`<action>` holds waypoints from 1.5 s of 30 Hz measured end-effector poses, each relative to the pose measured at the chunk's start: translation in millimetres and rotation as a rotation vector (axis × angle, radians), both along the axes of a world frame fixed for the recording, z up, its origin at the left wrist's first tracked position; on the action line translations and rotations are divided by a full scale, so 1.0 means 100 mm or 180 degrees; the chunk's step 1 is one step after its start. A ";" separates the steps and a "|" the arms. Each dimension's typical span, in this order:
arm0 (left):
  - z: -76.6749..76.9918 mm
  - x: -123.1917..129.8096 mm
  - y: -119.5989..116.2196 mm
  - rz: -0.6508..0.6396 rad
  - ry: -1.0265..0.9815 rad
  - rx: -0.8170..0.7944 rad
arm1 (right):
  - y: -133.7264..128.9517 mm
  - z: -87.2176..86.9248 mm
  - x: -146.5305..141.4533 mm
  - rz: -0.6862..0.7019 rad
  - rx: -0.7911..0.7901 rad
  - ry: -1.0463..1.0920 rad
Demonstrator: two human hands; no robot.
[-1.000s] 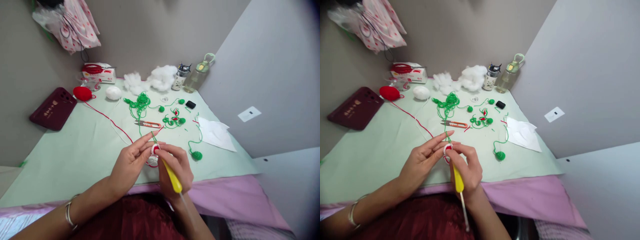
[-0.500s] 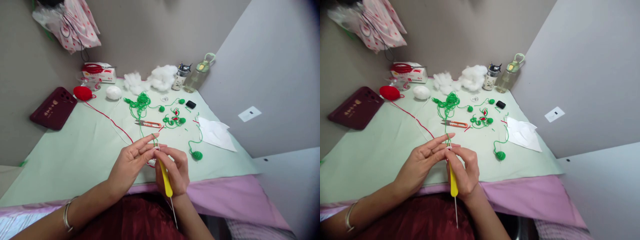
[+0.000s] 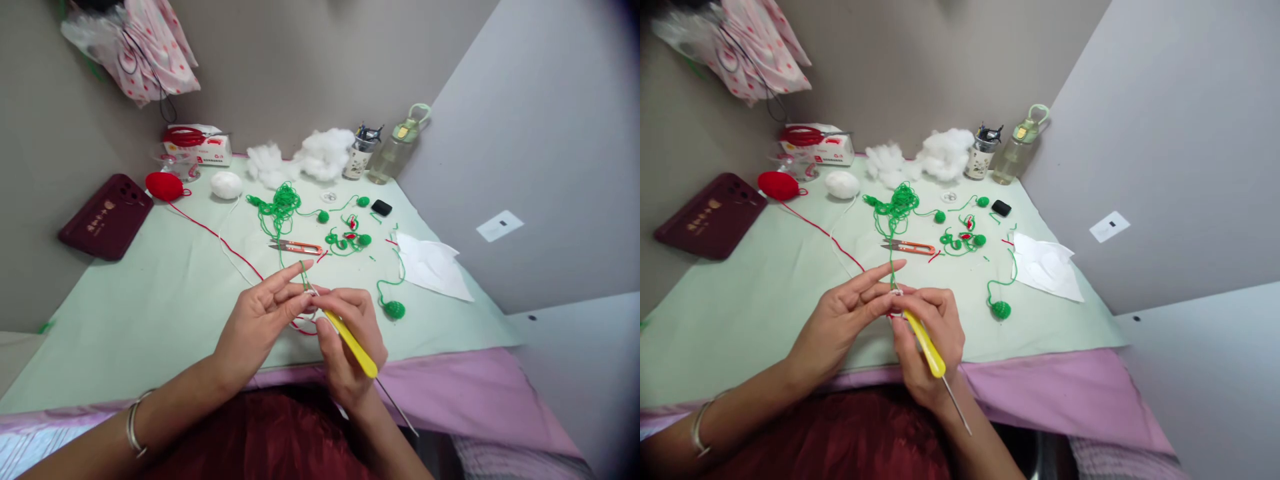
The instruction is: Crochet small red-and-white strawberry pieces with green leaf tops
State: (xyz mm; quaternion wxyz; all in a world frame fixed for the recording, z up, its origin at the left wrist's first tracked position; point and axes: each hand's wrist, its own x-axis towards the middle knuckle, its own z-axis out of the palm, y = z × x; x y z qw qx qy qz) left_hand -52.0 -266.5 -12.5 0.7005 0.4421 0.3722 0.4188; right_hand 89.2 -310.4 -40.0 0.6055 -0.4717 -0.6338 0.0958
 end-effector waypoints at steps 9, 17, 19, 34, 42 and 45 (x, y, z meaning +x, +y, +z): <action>-0.04 0.02 0.00 0.0087 -0.0011 0.0120 | 0.02 -0.16 -0.02 -0.0462 0.0458 -0.0739; -0.05 -0.01 0.01 -0.0259 -0.0374 -0.0439 | 0.03 -0.26 -0.02 -0.0575 0.0754 -0.0472; -0.05 -0.01 0.03 -0.0284 -0.0367 -0.0467 | 0.04 -0.19 -0.04 -0.0395 0.0675 0.0204; -0.02 -0.09 0.07 -0.0245 -0.0311 -0.0418 | 0.07 -0.07 0.12 0.0755 -0.0343 0.1524; 0.02 -0.12 0.09 -0.0191 -0.0367 -0.0359 | 0.04 -0.03 0.19 0.0971 -0.0320 0.1870; 0.00 -0.12 0.08 -0.0223 -0.0308 -0.0259 | 0.06 0.00 0.18 0.0992 -0.0397 0.2108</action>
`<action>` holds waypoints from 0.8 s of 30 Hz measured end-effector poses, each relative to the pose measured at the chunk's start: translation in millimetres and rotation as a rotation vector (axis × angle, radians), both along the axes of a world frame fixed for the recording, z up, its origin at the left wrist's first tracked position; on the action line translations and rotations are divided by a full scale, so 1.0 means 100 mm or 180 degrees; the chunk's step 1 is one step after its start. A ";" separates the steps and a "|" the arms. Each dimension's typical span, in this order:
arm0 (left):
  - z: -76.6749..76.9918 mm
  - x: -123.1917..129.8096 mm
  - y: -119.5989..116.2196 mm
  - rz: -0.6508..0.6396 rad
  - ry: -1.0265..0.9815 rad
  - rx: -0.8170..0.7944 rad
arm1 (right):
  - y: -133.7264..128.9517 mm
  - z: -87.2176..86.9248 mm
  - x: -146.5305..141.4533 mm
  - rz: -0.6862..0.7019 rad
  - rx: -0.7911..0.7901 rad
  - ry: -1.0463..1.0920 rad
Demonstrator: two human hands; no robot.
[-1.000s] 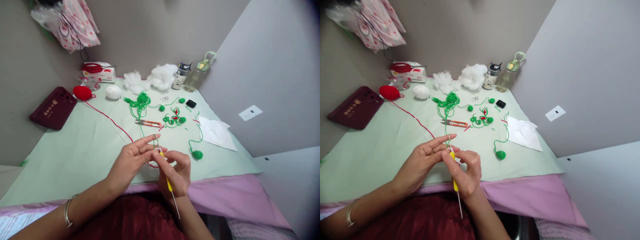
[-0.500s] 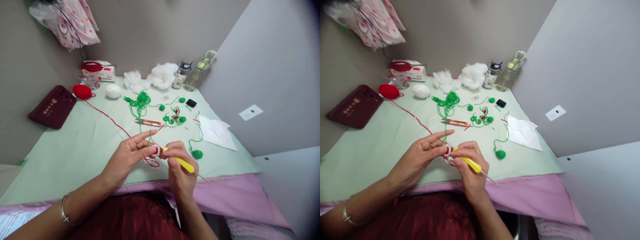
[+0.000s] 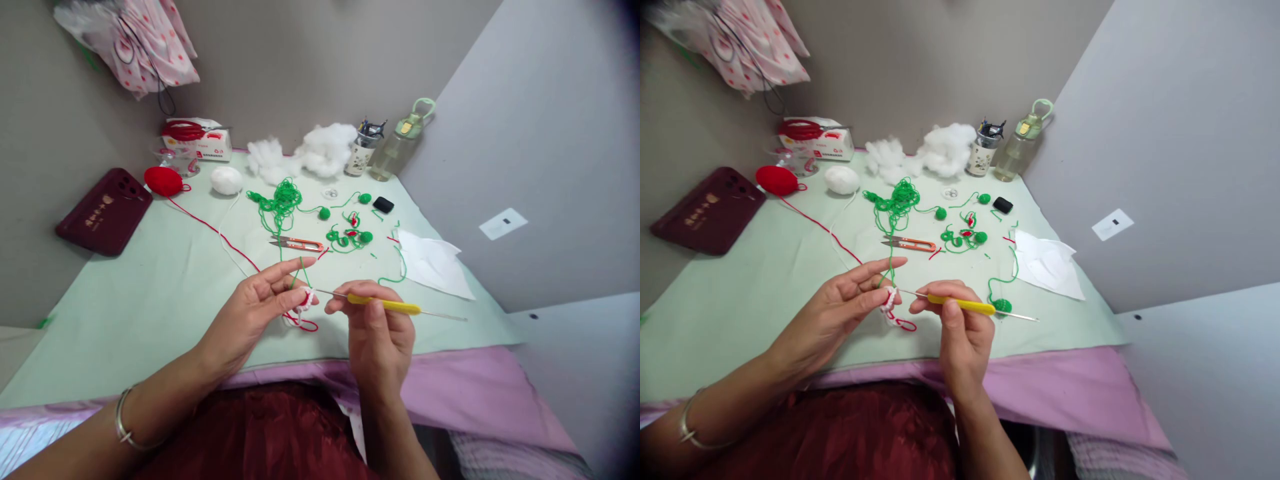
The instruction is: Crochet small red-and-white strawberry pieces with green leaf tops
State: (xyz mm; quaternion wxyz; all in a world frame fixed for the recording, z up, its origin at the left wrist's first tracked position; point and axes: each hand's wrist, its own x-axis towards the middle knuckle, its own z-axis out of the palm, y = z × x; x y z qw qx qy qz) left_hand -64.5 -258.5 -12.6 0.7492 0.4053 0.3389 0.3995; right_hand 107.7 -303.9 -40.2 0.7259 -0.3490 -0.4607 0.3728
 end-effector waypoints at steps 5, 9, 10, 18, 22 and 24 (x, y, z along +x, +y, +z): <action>-0.04 0.02 0.00 0.0024 0.0099 0.0050 | 0.03 0.04 -0.02 0.0026 -0.0168 0.0291; -0.04 0.02 0.00 0.0072 0.0135 0.0073 | 0.00 0.04 -0.03 -0.0169 0.0011 0.0077; -0.04 0.01 0.01 0.0057 0.0125 0.0098 | -0.01 0.04 -0.03 -0.0189 0.0046 0.0005; -0.02 0.00 0.00 -0.0007 0.0005 0.0239 | 0.03 0.06 0.00 0.0049 -0.0099 0.0351; 0.00 0.03 -0.02 -0.0007 0.0036 0.0229 | 0.02 0.05 -0.03 0.0104 -0.0219 0.0117; 0.01 0.05 -0.03 0.0041 0.0058 0.0164 | 0.00 0.05 -0.05 -0.0156 -0.0164 -0.0492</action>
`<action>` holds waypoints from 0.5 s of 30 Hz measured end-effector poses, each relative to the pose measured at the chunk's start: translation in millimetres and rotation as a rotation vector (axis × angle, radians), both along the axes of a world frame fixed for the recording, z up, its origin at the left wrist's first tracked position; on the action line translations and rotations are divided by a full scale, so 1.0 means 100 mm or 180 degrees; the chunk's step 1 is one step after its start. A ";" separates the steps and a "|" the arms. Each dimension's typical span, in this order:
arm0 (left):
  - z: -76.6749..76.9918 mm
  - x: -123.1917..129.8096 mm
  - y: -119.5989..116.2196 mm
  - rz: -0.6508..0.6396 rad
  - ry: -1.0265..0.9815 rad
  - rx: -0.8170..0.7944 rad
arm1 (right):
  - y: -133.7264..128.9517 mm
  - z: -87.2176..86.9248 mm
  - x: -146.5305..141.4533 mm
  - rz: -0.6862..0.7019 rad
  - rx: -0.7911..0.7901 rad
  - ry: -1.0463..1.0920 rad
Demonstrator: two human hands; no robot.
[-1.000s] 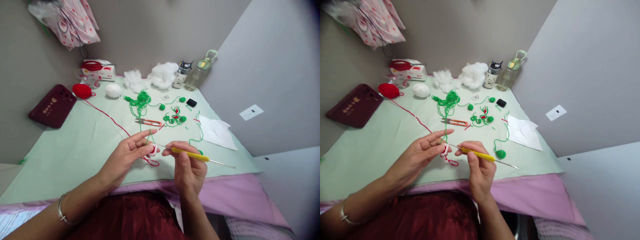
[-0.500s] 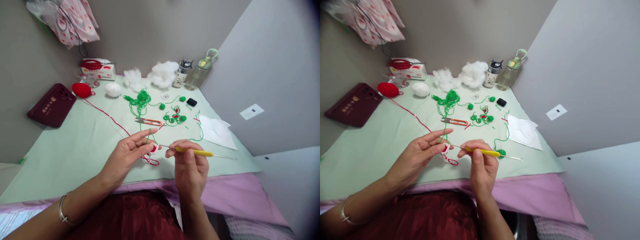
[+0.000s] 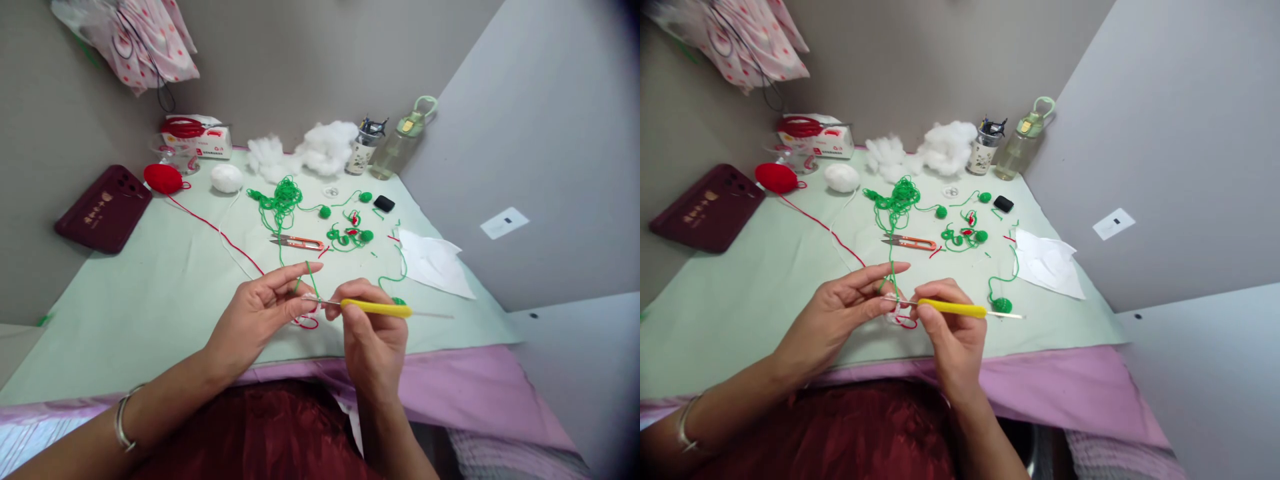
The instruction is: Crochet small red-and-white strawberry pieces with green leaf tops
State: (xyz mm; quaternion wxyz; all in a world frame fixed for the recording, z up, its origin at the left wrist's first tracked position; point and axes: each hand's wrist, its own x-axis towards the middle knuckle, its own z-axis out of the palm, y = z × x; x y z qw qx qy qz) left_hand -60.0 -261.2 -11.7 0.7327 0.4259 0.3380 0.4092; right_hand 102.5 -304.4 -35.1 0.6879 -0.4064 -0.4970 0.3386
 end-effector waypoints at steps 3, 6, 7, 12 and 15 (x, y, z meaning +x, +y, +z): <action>0.00 0.02 -0.01 0.0073 0.0015 -0.0078 | -0.05 -0.02 -0.05 -0.0505 0.0304 -0.1162; -0.02 0.06 -0.03 0.0166 -0.0074 -0.0096 | -0.07 -0.12 -0.10 -0.0961 0.0744 -0.2044; -0.03 0.07 -0.04 0.0187 -0.0133 -0.0124 | -0.07 -0.16 -0.11 -0.1091 0.0903 -0.2285; -0.02 0.06 -0.03 -0.0012 -0.0384 -0.0705 | -0.05 -0.21 -0.09 -0.1102 0.0896 -0.2107; 0.00 0.01 0.02 -0.0011 -0.0365 -0.0756 | -0.02 -0.09 -0.04 -0.0817 0.0556 -0.1006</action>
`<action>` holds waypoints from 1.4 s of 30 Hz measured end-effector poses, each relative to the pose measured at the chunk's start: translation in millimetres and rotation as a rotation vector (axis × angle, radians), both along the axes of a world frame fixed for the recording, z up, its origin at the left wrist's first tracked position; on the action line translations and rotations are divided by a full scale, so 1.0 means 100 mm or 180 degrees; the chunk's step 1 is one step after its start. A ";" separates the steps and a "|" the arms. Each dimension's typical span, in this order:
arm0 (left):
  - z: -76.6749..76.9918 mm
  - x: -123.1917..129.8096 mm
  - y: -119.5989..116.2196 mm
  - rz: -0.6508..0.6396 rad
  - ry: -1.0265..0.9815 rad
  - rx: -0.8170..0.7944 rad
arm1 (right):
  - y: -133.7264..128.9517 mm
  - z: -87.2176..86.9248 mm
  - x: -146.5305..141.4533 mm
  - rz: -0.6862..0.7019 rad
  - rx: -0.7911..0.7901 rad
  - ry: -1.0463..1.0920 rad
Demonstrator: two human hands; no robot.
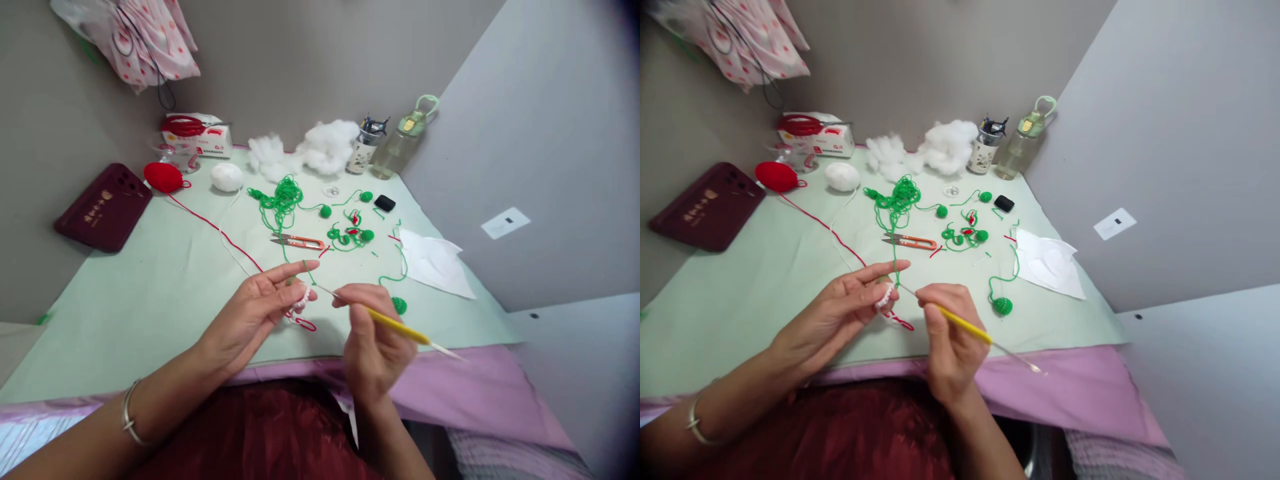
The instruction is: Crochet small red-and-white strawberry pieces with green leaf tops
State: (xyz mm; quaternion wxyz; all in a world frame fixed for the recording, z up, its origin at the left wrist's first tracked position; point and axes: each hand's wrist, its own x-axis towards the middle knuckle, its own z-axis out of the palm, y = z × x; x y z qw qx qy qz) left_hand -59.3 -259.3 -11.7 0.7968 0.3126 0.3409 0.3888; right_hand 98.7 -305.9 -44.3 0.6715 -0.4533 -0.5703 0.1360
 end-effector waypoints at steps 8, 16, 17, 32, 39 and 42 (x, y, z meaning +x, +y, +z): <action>-0.06 0.02 -0.05 0.0019 0.0317 0.0658 | 0.08 0.05 -0.02 0.0764 -0.0431 0.0788; -0.04 0.01 -0.06 0.0248 0.0436 0.0818 | 0.08 0.03 0.01 0.0888 -0.0555 0.0993; -0.04 0.00 -0.06 0.0263 0.0451 0.0834 | 0.08 0.04 0.01 0.0901 -0.0576 0.1050; -0.03 -0.03 -0.05 0.0187 0.0487 0.0973 | 0.03 0.09 0.05 0.0826 -0.0382 0.0821; -0.04 -0.02 -0.06 0.0351 0.0837 0.1269 | -0.05 0.12 0.04 0.0353 0.0000 -0.0661; -0.03 0.02 -0.07 0.0472 0.0705 0.1248 | -0.07 0.02 0.01 0.0048 0.0356 -0.1416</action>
